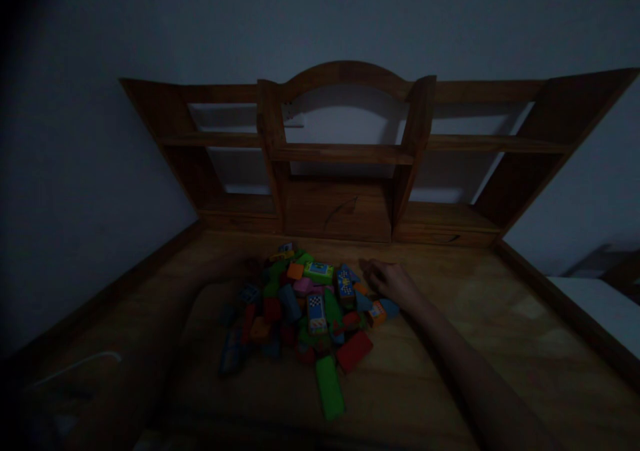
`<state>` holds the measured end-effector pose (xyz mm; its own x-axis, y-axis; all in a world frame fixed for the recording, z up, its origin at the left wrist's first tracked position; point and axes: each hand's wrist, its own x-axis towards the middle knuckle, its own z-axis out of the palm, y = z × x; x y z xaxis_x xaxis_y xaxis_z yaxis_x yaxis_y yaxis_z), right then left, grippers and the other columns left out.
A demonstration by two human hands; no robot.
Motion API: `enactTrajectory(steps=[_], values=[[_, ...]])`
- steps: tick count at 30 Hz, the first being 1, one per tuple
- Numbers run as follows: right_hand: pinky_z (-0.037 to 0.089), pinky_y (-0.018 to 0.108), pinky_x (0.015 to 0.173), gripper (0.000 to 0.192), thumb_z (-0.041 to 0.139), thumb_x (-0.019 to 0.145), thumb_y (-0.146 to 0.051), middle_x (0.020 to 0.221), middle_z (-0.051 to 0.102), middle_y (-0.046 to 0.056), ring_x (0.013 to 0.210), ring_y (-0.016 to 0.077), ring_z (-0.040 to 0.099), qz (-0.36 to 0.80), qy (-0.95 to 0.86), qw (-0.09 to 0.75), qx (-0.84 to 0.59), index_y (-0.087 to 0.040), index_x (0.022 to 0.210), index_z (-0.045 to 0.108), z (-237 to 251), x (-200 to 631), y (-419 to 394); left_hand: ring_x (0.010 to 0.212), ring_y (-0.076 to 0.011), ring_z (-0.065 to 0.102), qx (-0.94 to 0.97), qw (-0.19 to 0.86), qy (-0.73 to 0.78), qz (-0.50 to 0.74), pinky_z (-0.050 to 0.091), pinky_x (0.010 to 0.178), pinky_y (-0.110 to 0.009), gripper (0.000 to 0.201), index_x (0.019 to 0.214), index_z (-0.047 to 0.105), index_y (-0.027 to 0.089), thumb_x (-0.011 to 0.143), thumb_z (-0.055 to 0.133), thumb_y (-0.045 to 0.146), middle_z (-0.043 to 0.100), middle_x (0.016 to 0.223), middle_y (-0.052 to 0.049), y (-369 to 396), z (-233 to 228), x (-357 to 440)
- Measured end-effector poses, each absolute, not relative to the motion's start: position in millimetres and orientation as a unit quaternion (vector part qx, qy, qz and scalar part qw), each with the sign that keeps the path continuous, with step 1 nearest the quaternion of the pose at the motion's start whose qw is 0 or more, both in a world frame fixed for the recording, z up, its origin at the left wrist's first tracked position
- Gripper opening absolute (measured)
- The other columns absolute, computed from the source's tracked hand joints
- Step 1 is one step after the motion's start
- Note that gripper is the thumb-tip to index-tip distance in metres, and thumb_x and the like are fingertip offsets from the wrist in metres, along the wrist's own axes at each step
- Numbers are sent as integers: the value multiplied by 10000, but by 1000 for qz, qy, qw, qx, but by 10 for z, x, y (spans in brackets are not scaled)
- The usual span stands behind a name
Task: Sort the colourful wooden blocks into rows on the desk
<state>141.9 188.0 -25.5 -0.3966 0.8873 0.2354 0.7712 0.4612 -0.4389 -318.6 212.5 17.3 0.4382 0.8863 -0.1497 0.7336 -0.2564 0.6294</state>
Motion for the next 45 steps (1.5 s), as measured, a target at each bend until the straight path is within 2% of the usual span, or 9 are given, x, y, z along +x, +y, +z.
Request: enactTrajectory(steps=[5, 9, 17, 20, 23, 28, 33, 39, 45], values=[[474, 274, 632, 302, 488, 962, -340, 904, 780, 85, 718, 213, 709, 124, -823, 228, -506, -199, 1095, 720, -250, 1412, 1876, 833, -168, 620, 739, 190, 638, 102, 520, 769, -347, 344, 1000, 642, 153, 827, 697, 445, 673, 961, -60, 2199, 223, -3600], [466, 269, 629, 278, 485, 971, -345, 843, 769, 63, 691, 202, 699, 127, -824, 228, -502, -208, 1059, 709, -256, 1420, 1878, 773, -155, 588, 711, 129, 689, 59, 515, 738, -345, 415, 929, 632, 151, 811, 723, 539, 634, 873, -24, 2219, 156, -3766], [479, 277, 659, 267, 467, 983, -340, 860, 761, 63, 719, 204, 702, 136, -828, 230, -493, -207, 1040, 691, -257, 1417, 1877, 775, -159, 611, 722, 166, 670, 38, 513, 731, -326, 350, 879, 665, 134, 829, 728, 475, 647, 822, -1, 2173, 117, -3638], [479, 273, 646, 271, 459, 987, -342, 863, 762, 60, 706, 200, 699, 139, -827, 232, -493, -211, 1030, 692, -236, 1407, 1858, 704, -155, 591, 716, 188, 667, 78, 465, 652, -294, 376, 827, 682, 139, 809, 714, 513, 651, 748, -13, 2144, 207, -3589], [477, 279, 650, 266, 469, 977, -335, 863, 762, 66, 706, 206, 700, 136, -826, 232, -496, -205, 1024, 696, -229, 1402, 1854, 714, -179, 609, 717, 220, 643, 153, 440, 630, -285, 378, 827, 700, 153, 802, 674, 529, 688, 765, -35, 2138, 294, -3469], [482, 279, 657, 262, 471, 979, -331, 882, 774, 70, 732, 213, 708, 135, -824, 230, -500, -215, 1027, 701, -244, 1406, 1868, 883, -212, 680, 728, 303, 537, 301, 534, 803, -340, 430, 964, 652, 190, 809, 630, 590, 733, 965, -58, 2152, 353, -3073], [472, 276, 639, 272, 478, 974, -338, 885, 773, 76, 715, 216, 708, 134, -823, 227, -504, -204, 1041, 705, -266, 1424, 1883, 1043, -216, 681, 735, 350, 431, 388, 550, 927, -367, 462, 1087, 631, 218, 829, 658, 599, 716, 1132, -59, 1999, 343, -2615], [481, 281, 678, 283, 464, 986, -339, 912, 768, 71, 752, 214, 712, 139, -828, 225, -495, -199, 1070, 695, -264, 1430, 1887, 1065, -212, 669, 757, 337, 394, 397, 524, 941, -346, 316, 1061, 731, 260, 850, 709, 494, 727, 1109, -33, 1760, 341, -2301], [469, 267, 661, 250, 469, 983, -330, 897, 756, 58, 736, 197, 704, 144, -829, 231, -487, -203, 1029, 679, -248, 1418, 1876, 1086, -221, 639, 778, 296, 383, 402, 482, 955, -358, 297, 1063, 756, 283, 831, 745, 470, 713, 1083, -27, 1704, 342, -2245]])
